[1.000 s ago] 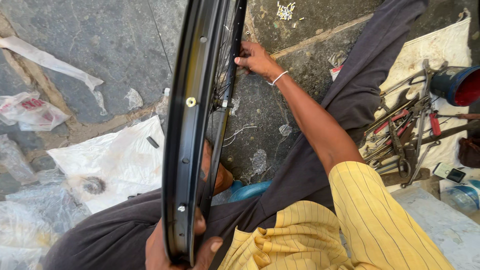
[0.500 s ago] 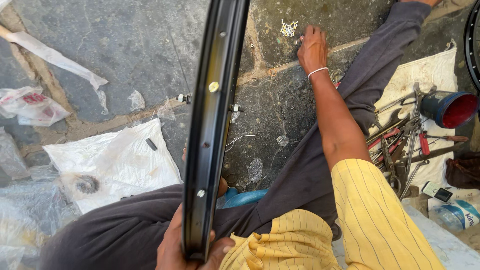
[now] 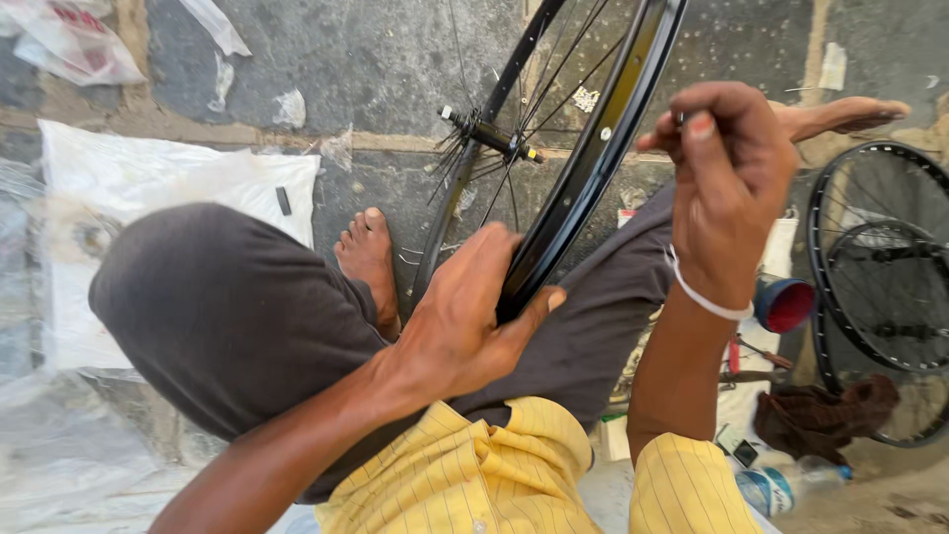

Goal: The person sits on the ground and works on a bicycle wheel, using their hands to tighten the spokes and adjust the rim. They rotate the wheel frequently to access different sections and ensure the spokes are properly tensioned.

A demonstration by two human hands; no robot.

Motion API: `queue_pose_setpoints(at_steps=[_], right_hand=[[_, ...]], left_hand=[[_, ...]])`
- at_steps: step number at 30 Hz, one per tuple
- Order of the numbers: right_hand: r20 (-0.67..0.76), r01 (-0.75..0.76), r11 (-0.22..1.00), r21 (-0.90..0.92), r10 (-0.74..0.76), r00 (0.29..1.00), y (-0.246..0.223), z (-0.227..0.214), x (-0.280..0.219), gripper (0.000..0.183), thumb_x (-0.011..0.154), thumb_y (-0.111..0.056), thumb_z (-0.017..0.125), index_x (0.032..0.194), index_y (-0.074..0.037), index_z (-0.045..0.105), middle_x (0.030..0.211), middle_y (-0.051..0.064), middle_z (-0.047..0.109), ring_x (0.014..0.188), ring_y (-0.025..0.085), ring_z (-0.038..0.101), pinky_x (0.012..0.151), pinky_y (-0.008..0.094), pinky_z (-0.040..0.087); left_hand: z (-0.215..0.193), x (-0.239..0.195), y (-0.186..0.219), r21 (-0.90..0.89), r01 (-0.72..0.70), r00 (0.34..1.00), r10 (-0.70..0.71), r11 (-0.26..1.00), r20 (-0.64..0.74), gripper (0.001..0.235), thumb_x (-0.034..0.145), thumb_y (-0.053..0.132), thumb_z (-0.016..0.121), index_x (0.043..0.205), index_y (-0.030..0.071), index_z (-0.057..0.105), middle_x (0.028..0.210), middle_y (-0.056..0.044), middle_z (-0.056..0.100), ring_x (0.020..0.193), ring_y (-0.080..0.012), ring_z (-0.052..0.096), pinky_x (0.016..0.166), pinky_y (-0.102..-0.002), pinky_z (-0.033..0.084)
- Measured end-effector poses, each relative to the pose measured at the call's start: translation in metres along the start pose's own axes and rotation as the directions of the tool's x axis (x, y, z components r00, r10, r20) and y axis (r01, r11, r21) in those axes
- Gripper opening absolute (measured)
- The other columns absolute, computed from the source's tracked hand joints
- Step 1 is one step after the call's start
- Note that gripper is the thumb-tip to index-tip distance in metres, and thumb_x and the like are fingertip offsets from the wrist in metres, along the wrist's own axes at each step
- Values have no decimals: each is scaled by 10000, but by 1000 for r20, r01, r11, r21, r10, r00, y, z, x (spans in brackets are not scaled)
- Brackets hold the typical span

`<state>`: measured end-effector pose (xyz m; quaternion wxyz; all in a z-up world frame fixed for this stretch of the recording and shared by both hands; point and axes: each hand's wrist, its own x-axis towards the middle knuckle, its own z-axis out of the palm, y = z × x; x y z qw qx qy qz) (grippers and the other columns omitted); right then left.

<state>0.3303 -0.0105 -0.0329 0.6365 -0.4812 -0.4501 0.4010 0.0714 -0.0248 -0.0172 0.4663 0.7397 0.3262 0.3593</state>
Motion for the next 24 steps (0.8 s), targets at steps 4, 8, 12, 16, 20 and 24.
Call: queue_pose_setpoints(at_steps=[4, 8, 12, 16, 20, 24], right_hand=[[177, 61, 920, -386, 9, 984, -96, 61, -47, 82, 1049, 56, 663, 1124, 33, 640, 1079, 76, 635, 961, 110, 616, 878, 240, 530], [384, 171, 803, -570, 77, 920, -106, 75, -44, 264, 963, 84, 715, 1201, 24, 619, 1044, 63, 674, 969, 110, 653, 883, 234, 544], [415, 189, 768, -611, 108, 904, -101, 78, -41, 309, 940, 69, 732, 1218, 24, 604, 1068, 58, 698, 998, 106, 674, 889, 242, 540], [416, 171, 759, -629, 142, 898, -101, 80, -38, 301, 936, 69, 726, 1210, 32, 607, 1055, 60, 686, 985, 104, 663, 861, 238, 528], [401, 146, 759, -635, 162, 902, -100, 85, -37, 284, 931, 70, 727, 1190, 27, 618, 1049, 52, 677, 971, 97, 654, 827, 232, 513], [443, 281, 659, -698, 89, 892, -102, 91, -38, 240, 900, 31, 754, 1107, -3, 637, 999, 53, 651, 895, 131, 617, 802, 258, 502]], left_hand=[[7, 2, 0, -97, -68, 998, 68, 993, -2, 430, 944, 85, 756, 1245, -38, 476, 1003, -167, 497, 900, -335, 553, 784, -432, 448], [6, 4, 0, -152, -63, 998, 65, 986, 12, 418, 949, 69, 746, 1272, -8, 492, 1037, -153, 531, 926, -310, 593, 806, -428, 467], [4, 2, -2, -188, -96, 995, 98, 978, 0, 437, 940, 52, 735, 1289, -6, 478, 1091, -161, 555, 999, -312, 621, 842, -431, 487], [5, 3, -4, -219, -87, 996, 89, 972, -1, 455, 934, 51, 735, 1297, -6, 468, 1103, -172, 567, 1011, -319, 633, 852, -435, 492], [5, 1, -5, -215, -70, 997, 72, 974, 5, 448, 943, 60, 736, 1292, -7, 465, 1085, -175, 561, 1007, -333, 627, 846, -442, 485], [7, 0, -7, -205, -67, 997, 71, 977, 10, 424, 945, 49, 729, 1275, -8, 468, 1078, -180, 545, 1008, -344, 616, 854, -446, 481]])
